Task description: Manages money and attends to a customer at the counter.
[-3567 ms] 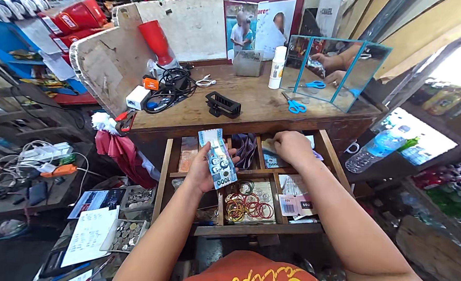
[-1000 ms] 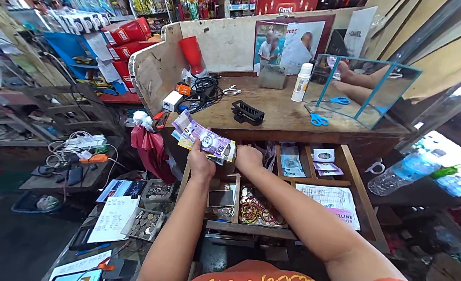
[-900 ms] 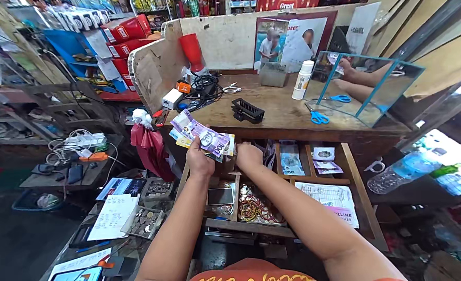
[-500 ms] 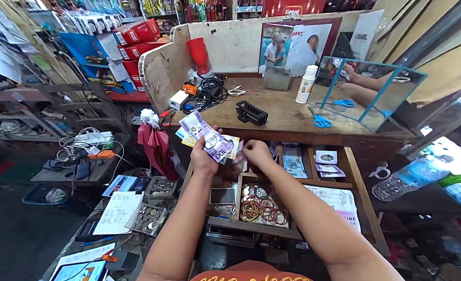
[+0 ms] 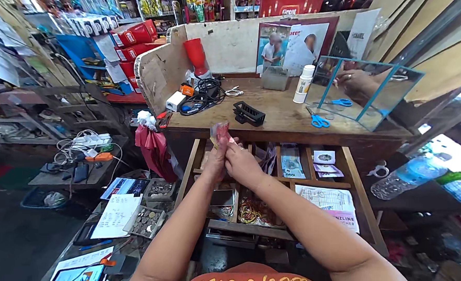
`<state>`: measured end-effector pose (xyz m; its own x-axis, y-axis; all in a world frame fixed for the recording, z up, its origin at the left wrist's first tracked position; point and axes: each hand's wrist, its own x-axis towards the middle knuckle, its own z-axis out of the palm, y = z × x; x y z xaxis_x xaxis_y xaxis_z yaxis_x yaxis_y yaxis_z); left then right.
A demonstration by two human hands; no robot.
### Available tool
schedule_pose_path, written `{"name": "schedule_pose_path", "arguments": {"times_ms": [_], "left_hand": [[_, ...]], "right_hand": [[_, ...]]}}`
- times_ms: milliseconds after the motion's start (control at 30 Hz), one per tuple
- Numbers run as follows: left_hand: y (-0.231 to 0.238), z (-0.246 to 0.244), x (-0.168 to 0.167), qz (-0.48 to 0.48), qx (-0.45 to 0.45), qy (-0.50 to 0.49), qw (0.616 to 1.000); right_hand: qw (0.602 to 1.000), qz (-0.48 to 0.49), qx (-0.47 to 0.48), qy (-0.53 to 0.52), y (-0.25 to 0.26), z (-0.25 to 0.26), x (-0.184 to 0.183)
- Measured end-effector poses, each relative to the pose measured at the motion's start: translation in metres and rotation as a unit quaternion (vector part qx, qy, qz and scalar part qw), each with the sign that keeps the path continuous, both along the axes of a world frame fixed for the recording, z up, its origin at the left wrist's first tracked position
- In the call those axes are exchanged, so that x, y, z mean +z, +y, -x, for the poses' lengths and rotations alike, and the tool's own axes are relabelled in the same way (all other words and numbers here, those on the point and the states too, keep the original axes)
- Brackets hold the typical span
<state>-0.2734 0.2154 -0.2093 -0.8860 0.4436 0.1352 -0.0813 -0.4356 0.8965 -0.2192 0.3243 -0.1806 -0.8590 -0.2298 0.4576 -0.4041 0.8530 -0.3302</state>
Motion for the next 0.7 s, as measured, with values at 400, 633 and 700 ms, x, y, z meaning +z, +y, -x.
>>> {"name": "schedule_pose_path", "arguments": {"times_ms": [400,633,700], "left_hand": [[-0.018,-0.015,0.023,-0.098,0.196,-0.139,0.966],[-0.11,-0.11,0.03,-0.055,0.264,-0.146,0.952],[-0.141,-0.14,0.021,-0.02,0.317,-0.19,0.929]], "right_hand": [[0.957,-0.202,-0.076,0.195,0.027,-0.181,-0.124],[0.958,-0.129,-0.061,0.249,0.047,-0.113,-0.07],[0.96,-0.119,-0.054,0.247,0.064,-0.07,-0.06]]}}
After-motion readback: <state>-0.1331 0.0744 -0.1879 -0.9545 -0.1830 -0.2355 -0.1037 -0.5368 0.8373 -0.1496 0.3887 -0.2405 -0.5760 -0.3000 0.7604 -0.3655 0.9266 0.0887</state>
